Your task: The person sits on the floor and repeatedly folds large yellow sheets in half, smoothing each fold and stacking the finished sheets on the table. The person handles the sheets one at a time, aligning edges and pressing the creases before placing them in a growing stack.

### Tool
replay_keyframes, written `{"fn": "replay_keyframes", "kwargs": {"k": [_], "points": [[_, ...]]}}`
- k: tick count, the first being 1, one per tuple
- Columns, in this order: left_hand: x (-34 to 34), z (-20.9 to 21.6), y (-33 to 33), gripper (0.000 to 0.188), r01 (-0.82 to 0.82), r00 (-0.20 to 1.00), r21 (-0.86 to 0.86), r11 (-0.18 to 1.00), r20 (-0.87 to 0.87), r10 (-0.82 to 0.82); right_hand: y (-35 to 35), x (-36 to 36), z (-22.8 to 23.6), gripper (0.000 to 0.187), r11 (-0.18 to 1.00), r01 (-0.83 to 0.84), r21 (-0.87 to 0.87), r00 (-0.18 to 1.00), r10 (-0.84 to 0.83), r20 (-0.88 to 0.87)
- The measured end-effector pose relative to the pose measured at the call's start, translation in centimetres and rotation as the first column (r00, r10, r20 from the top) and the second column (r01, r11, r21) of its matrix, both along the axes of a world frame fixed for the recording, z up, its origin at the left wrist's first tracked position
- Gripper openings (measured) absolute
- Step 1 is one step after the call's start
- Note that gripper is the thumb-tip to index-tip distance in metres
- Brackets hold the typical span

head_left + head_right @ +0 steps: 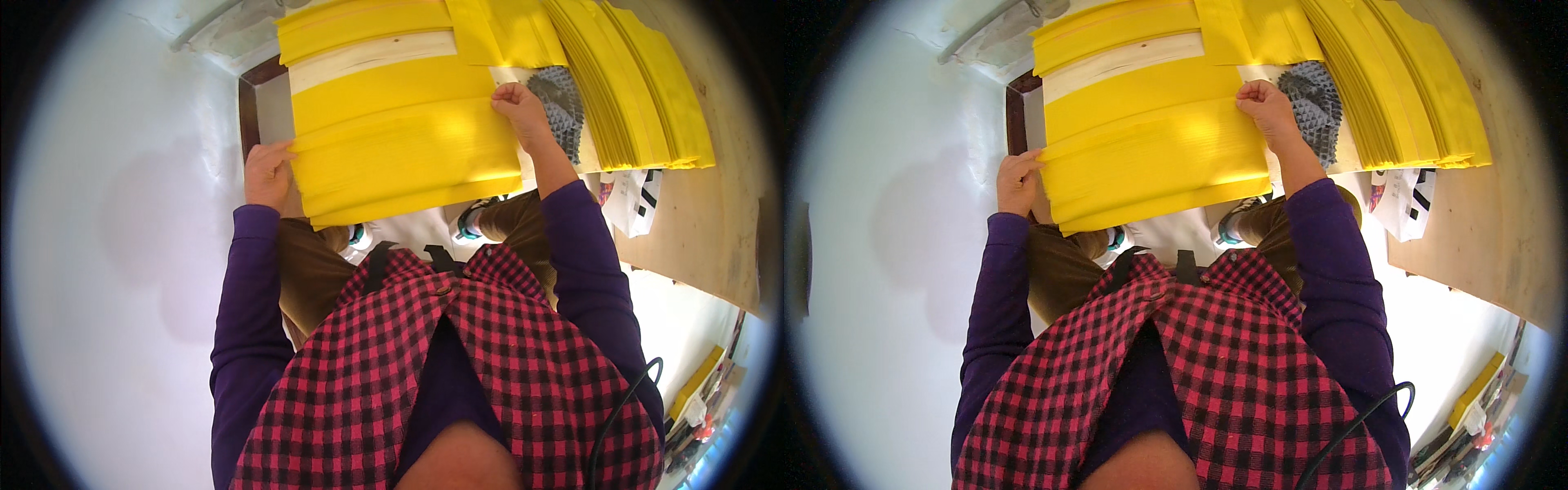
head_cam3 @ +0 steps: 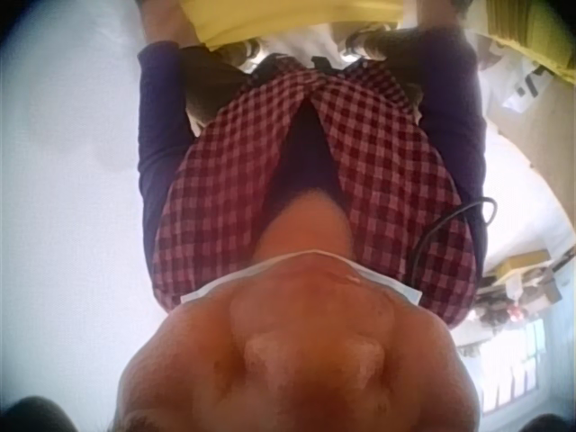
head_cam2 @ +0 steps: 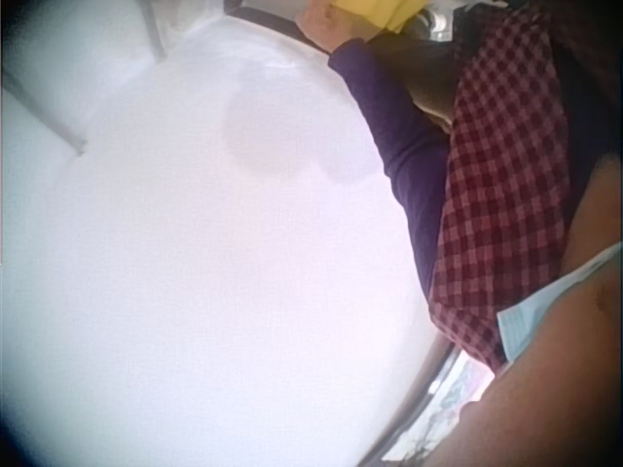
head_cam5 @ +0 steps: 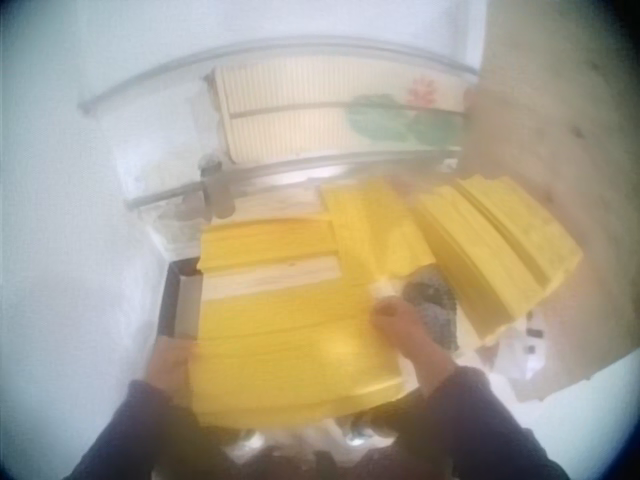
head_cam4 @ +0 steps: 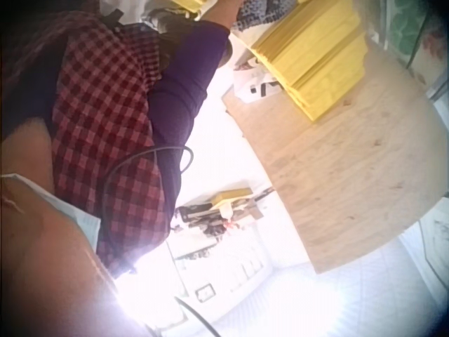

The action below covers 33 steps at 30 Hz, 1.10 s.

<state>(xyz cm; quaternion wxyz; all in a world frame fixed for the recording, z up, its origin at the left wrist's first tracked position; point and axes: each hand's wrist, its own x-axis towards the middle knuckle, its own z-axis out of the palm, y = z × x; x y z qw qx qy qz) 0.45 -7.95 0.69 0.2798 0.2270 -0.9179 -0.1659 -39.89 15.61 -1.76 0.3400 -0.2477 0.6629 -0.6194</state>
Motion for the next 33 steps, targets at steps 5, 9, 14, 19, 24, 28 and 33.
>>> {"fn": "replay_keyframes", "kwargs": {"k": [5, 9, 14, 19, 24, 28, 33], "points": [[-0.8, 4.8, 0.9, 0.025, -0.111, 0.994, -0.158, 0.981, -0.04, 0.106, 0.0, 0.6, 0.0, 0.013, 0.999, 0.038, 0.027, 0.998, -0.037, -0.052], [-4.3, 5.2, 4.1, 0.031, -0.084, 0.992, -0.056, 0.995, -0.103, 0.078, 0.0, 0.8, 0.0, 0.013, 0.998, 0.061, 0.025, 0.997, -0.06, -0.04], [-9.9, 1.9, 9.7, 0.052, -0.056, 0.973, -0.048, 0.997, 0.223, 0.066, 0.1, 0.5, -0.4, 0.016, 0.993, 0.07, 0.091, 0.993, -0.061, -0.098], [-12.7, -0.2, 11.0, 0.057, -0.146, 0.94, -0.02, 0.989, 0.309, 0.145, -0.1, 0.1, -0.9, 0.018, 0.997, 0.068, 0.025, 0.998, -0.067, -0.014], [-12.8, -1.2, 10.6, 0.058, -0.169, 0.932, 0.006, 0.986, 0.325, 0.158, -0.1, 0.2, -0.8, 0.019, 0.997, 0.068, 0.039, 0.998, -0.068, -0.014], [-12.6, -1.7, 10.4, 0.058, -0.193, 0.918, 0.017, 0.981, 0.357, 0.174, 0.5, 0.6, -0.2, 0.018, 0.995, 0.056, 0.087, 0.996, -0.05, -0.076], [-12.7, -2.1, 10.0, 0.06, -0.173, 0.912, 0.004, 0.985, 0.377, 0.159, 1.7, 1.4, 1.2, 0.024, 0.988, 0.081, 0.13, 0.991, -0.066, -0.115]]}}
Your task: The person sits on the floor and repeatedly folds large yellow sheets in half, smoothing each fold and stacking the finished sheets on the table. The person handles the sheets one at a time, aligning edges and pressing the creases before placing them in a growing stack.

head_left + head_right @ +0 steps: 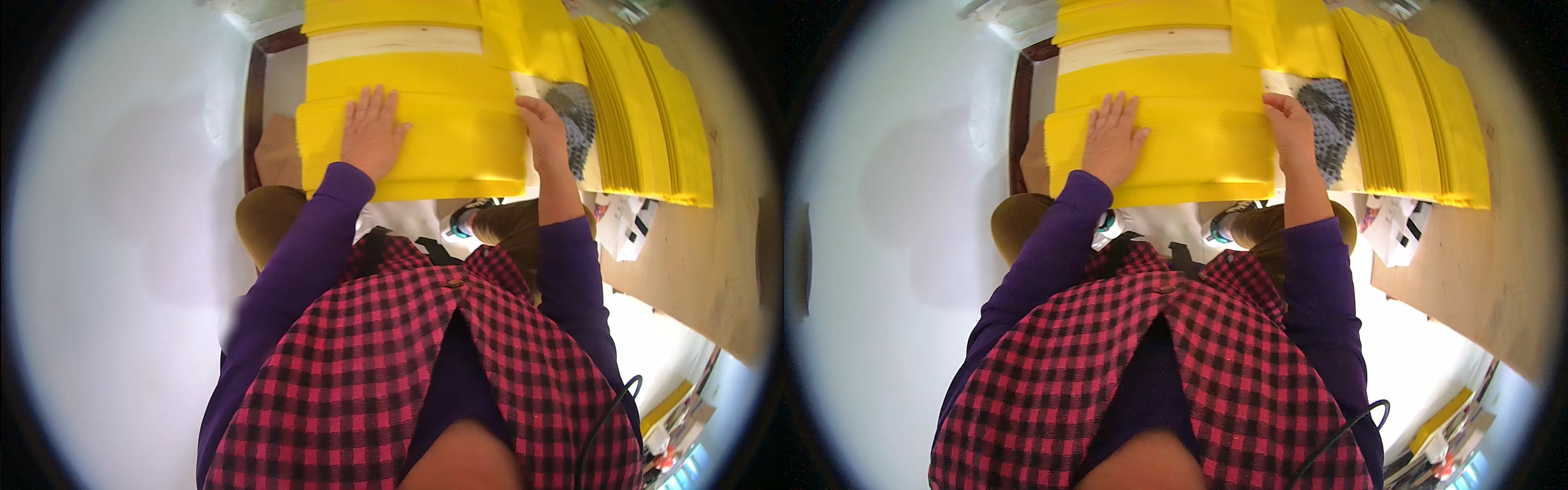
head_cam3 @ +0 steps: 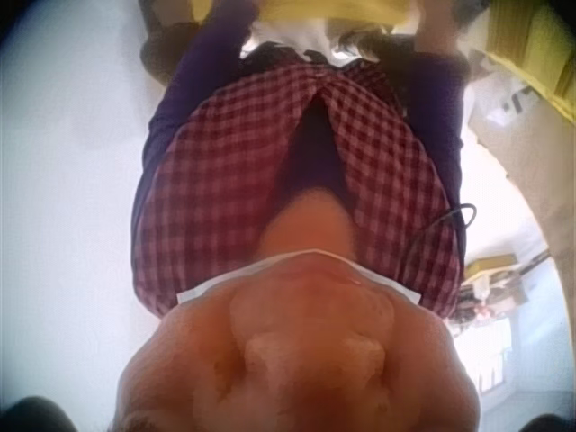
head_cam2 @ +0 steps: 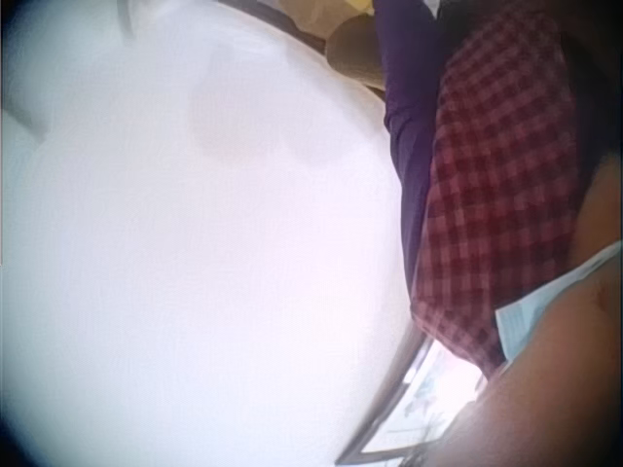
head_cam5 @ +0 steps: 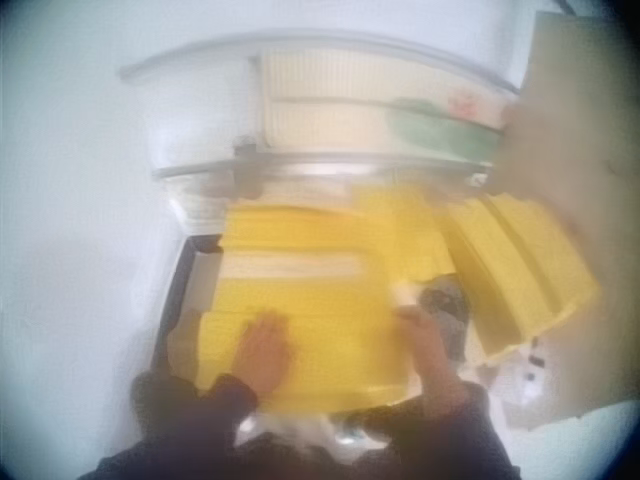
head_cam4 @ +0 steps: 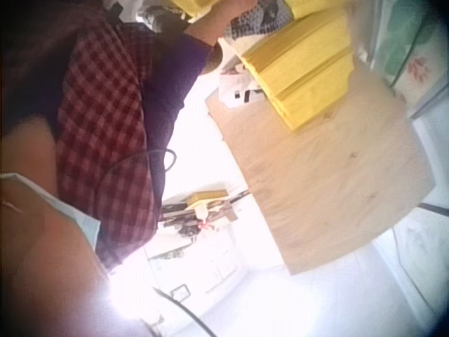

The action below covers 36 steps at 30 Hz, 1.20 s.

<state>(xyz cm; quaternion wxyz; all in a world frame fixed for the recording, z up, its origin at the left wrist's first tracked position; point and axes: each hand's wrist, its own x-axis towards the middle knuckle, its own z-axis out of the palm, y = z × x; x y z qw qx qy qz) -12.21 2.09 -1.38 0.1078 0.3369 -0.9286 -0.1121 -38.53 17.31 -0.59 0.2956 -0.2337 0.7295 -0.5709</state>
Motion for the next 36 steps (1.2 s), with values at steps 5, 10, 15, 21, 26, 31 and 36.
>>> {"fn": "replay_keyframes", "kwargs": {"k": [5, 10, 15, 21, 26, 31, 36], "points": [[0.0, -0.2, -0.1, 0.06, 0.002, 1.0, -0.026, 1.0, 0.004, -0.002, 0.8, 1.4, 1.9, 0.032, 0.993, 0.095, -0.071, 0.962, -0.074, 0.262], [0.0, -0.3, -0.2, 0.058, 0.009, 1.0, -0.06, 0.998, 0.008, -0.008, 1.1, 3.1, 2.2, 0.037, 0.973, 0.162, -0.163, 0.942, -0.103, 0.32], [0.1, -0.3, -0.1, 0.058, 0.004, 1.0, -0.075, 0.997, 0.014, -0.003, 1.5, 3.9, 1.5, 0.041, 0.974, 0.152, -0.167, 0.939, -0.089, 0.333], [0.0, 0.0, -0.2, 0.057, 0.003, 1.0, -0.086, 0.996, -0.001, -0.003, 1.5, 4.4, 2.9, 0.042, 0.959, 0.198, -0.202, 0.916, -0.108, 0.386], [-0.1, 0.2, -0.4, 0.057, 0.016, 1.0, -0.079, 0.997, 0.012, -0.015, 1.9, 4.5, 4.7, 0.043, 0.983, 0.144, -0.117, 0.925, -0.092, 0.368], [0.0, -0.3, -0.2, 0.058, 0.029, 0.999, -0.057, 0.998, 0.019, -0.028, 2.1, 4.2, 3.2, 0.043, 0.994, 0.105, -0.029, 0.961, -0.094, 0.259], [0.1, -0.6, 0.1, 0.058, 0.022, 0.999, -0.05, 0.999, 0.031, -0.02, 2.6, 3.7, 1.0, 0.043, 0.991, 0.136, 0.02, 0.985, -0.137, 0.1]]}}
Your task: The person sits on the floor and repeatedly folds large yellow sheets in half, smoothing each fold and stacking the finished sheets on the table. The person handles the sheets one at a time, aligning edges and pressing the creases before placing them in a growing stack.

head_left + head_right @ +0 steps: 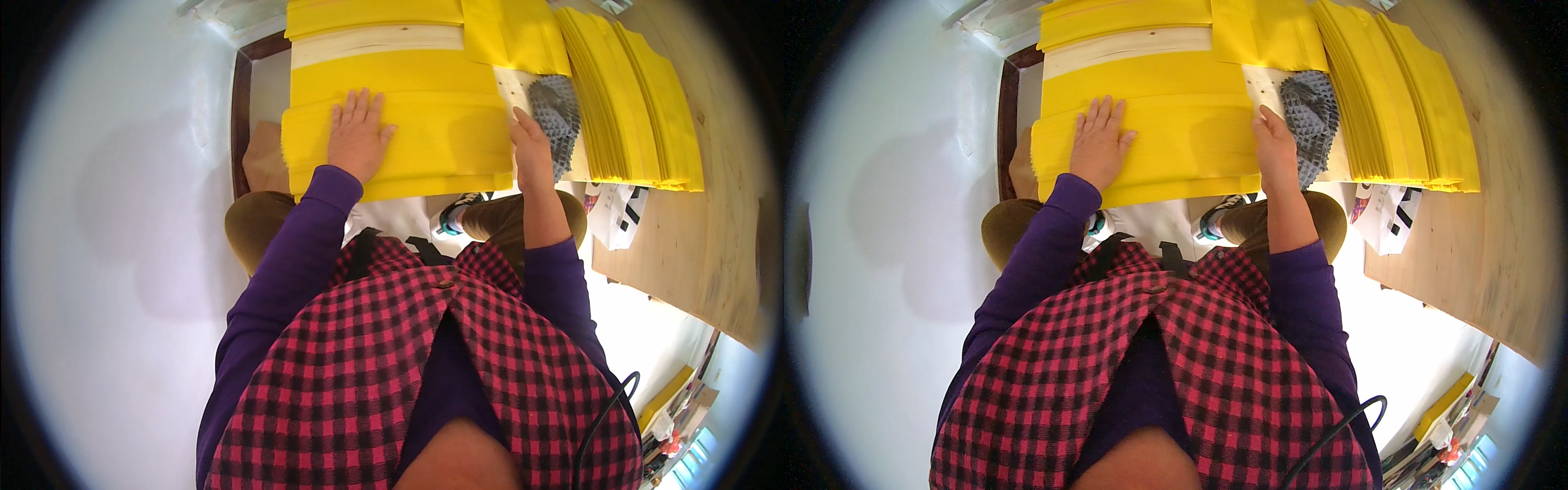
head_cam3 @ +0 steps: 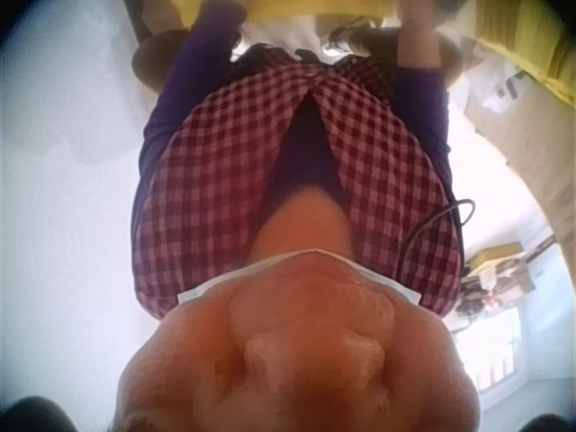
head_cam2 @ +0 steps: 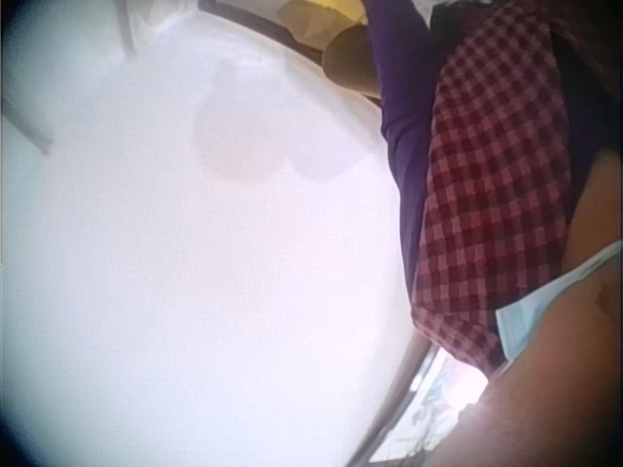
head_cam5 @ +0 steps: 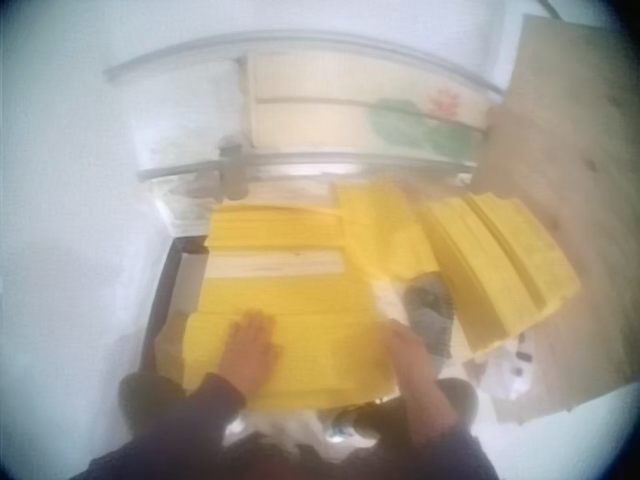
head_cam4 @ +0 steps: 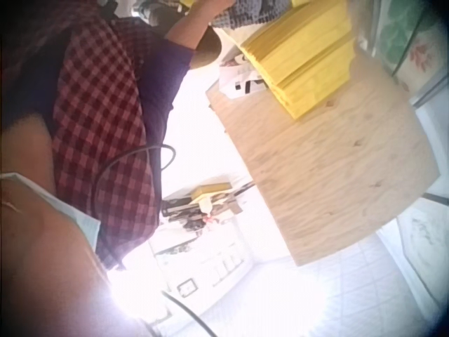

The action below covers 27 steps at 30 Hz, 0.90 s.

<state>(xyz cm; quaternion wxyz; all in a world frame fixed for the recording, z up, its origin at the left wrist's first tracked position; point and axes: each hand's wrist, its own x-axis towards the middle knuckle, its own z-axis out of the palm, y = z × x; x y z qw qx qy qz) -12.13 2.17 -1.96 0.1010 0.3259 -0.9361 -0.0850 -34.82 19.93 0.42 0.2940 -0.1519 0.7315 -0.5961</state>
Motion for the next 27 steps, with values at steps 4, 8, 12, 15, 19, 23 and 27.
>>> {"fn": "replay_keyframes", "kwargs": {"k": [4, 8, 12, 15, 19, 23, 27], "points": [[0.1, 0.3, 0.3, 0.058, -0.014, 1.0, -0.004, 1.0, -0.005, 0.014, -0.7, 1.4, -0.8, 0.046, 0.994, -0.078, 0.076, 0.869, 0.105, -0.484], [0.1, 0.7, 0.8, 0.059, -0.027, 1.0, -0.006, 1.0, 0.002, 0.027, -2.6, 3.5, -1.1, 0.052, 0.953, -0.228, 0.202, 0.577, 0.299, -0.76], [0.0, 0.9, 1.2, 0.06, -0.046, 0.999, -0.014, 0.999, 0.026, 0.046, -4.6, 5.0, -1.3, 0.057, 0.907, -0.258, 0.333, 0.421, 0.416, -0.806], [0.1, 0.9, 1.5, 0.06, -0.051, 0.998, -0.017, 0.999, 0.036, 0.052, -5.5, 5.3, -1.6, 0.06, 0.868, -0.236, 0.437, 0.365, 0.496, -0.788], [0.4, 0.7, 1.8, 0.061, -0.05, 0.999, 0.014, 0.999, -0.004, 0.05, -5.9, 5.3, -2.2, 0.064, 0.815, -0.177, 0.552, 0.328, 0.578, -0.748], [0.7, 0.3, 2.1, 0.062, -0.041, 0.997, 0.053, 0.998, -0.063, 0.044, -5.8, 5.2, -2.8, 0.065, 0.816, -0.188, 0.547, 0.336, 0.577, -0.745], [0.9, 0.1, 2.2, 0.062, -0.041, 0.995, 0.059, 0.997, -0.093, 0.047, -5.6, 5.1, -3.1, 0.062, 0.822, -0.199, 0.533, 0.325, 0.569, -0.756]]}}
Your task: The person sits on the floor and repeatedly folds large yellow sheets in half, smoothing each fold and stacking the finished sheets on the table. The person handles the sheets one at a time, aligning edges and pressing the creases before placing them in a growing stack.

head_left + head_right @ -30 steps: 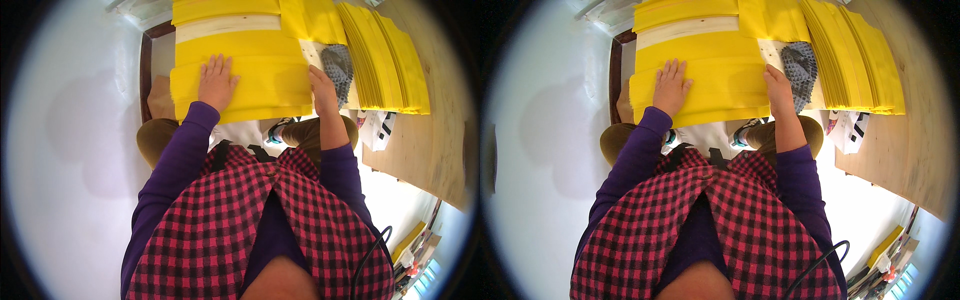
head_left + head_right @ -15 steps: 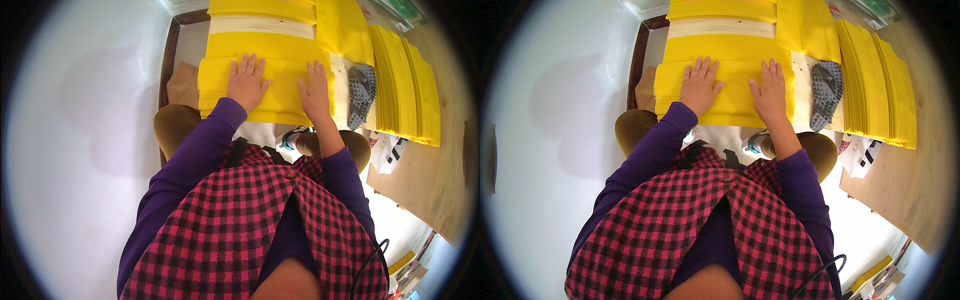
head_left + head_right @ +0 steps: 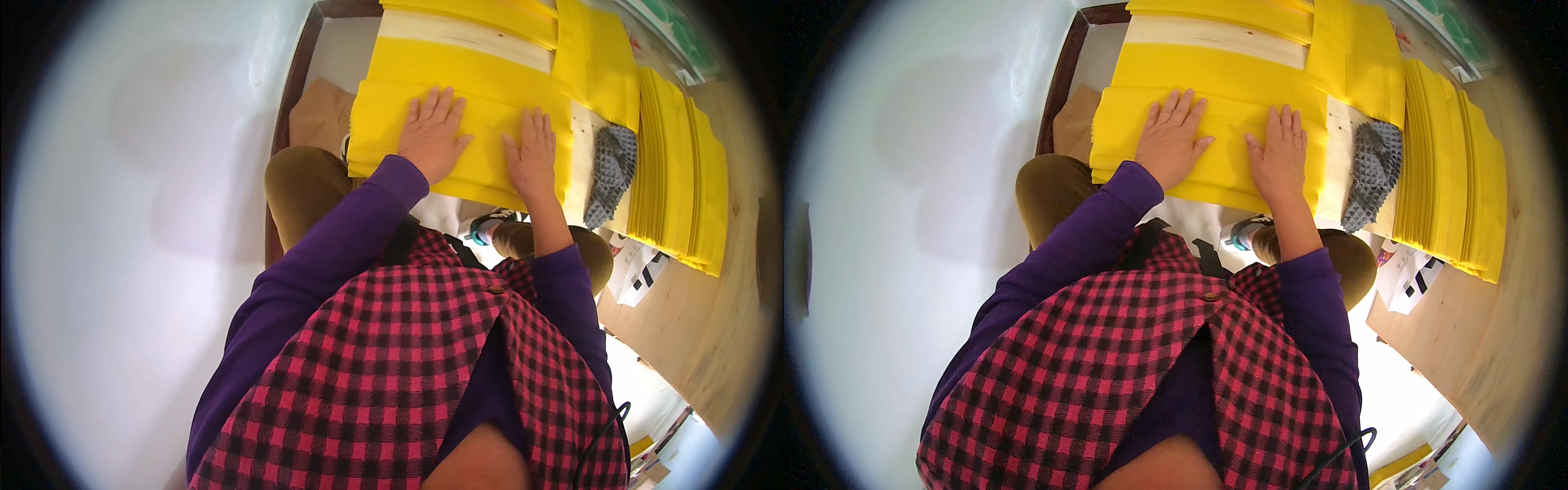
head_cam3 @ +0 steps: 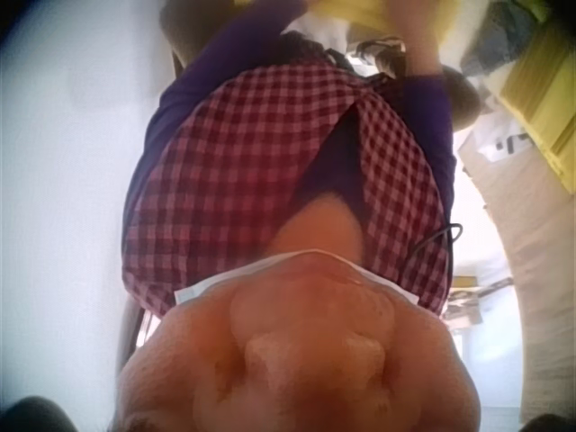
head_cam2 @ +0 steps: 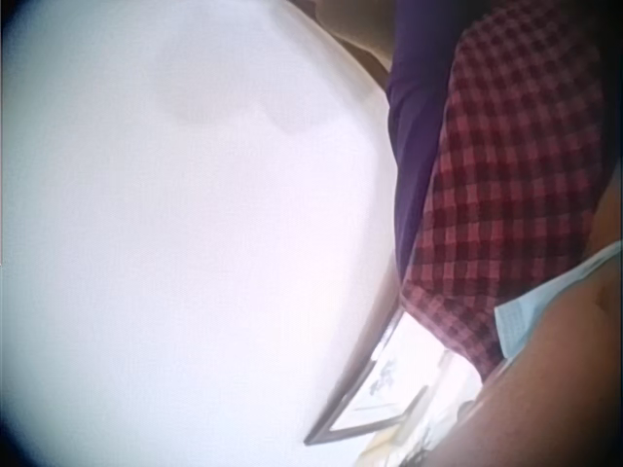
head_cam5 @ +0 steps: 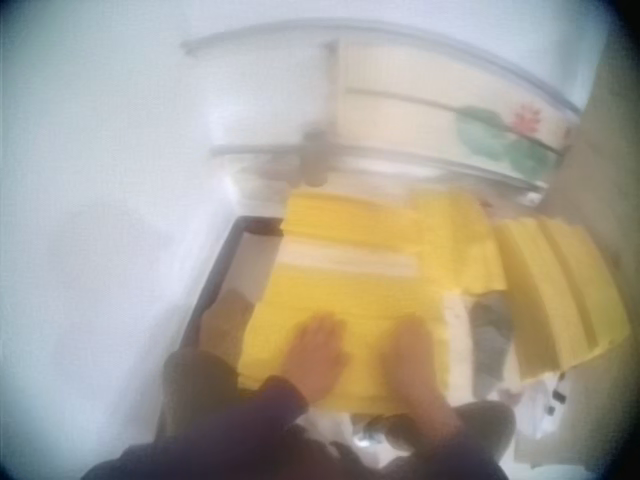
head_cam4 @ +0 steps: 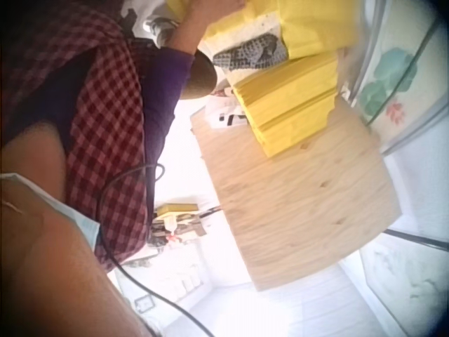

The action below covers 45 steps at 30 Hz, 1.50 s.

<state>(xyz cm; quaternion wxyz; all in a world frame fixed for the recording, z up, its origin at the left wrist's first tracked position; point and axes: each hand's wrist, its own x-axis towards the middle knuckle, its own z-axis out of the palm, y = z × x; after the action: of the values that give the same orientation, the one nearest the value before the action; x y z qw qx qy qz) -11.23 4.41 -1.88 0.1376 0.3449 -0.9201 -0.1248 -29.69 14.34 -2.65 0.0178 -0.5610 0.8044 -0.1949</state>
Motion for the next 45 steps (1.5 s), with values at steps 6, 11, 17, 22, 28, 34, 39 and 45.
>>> {"fn": "replay_keyframes", "kwargs": {"k": [6, 11, 17, 22, 28, 34, 39, 45], "points": [[0.1, 0.3, 0.3, 0.059, -0.01, 1.0, -0.032, 0.999, 0.014, 0.011, 0.1, 0.0, 0.0, 0.064, 1.0, -0.005, -0.004, 1.0, 0.005, -0.027], [0.2, 0.6, 0.5, 0.056, -0.008, 1.0, -0.034, 0.999, 0.014, 0.009, 0.2, -0.1, -0.2, 0.063, 1.0, -0.007, -0.012, 1.0, 0.006, -0.019], [0.3, 0.5, 0.6, 0.056, -0.017, 1.0, -0.043, 0.999, 0.006, 0.018, 0.2, 0.1, 0.2, 0.063, 1.0, -0.022, -0.01, 0.999, 0.022, -0.041], [0.2, 0.4, 0.7, 0.058, -0.014, 1.0, -0.005, 1.0, -0.003, 0.014, -0.2, 1.4, 1.4, 0.064, 0.998, -0.069, -0.003, 0.995, 0.069, -0.074], [0.1, 0.5, 0.6, 0.056, -0.016, 0.999, -0.031, 0.999, 0.034, 0.017, -2.0, 3.6, 1.9, 0.061, 0.987, -0.142, -0.08, 0.989, 0.144, 0.016], [0.1, 0.7, 0.6, 0.056, -0.01, 0.999, -0.052, 0.999, 0.043, 0.012, -2.5, 3.3, 1.5, 0.064, 0.995, -0.092, 0.049, 0.996, 0.091, 0.01], [0.3, 0.8, 0.6, 0.056, -0.005, 0.999, -0.064, 0.998, 0.04, 0.008, -1.0, 2.4, 1.1, 0.065, 0.995, -0.018, 0.1, 0.999, 0.022, -0.041], [0.2, 0.8, 0.7, 0.057, -0.022, 0.999, -0.056, 0.998, 0.047, 0.025, -1.1, 2.3, 1.9, 0.068, 0.984, 0.009, 0.179, 0.998, 0.004, -0.07]]}}
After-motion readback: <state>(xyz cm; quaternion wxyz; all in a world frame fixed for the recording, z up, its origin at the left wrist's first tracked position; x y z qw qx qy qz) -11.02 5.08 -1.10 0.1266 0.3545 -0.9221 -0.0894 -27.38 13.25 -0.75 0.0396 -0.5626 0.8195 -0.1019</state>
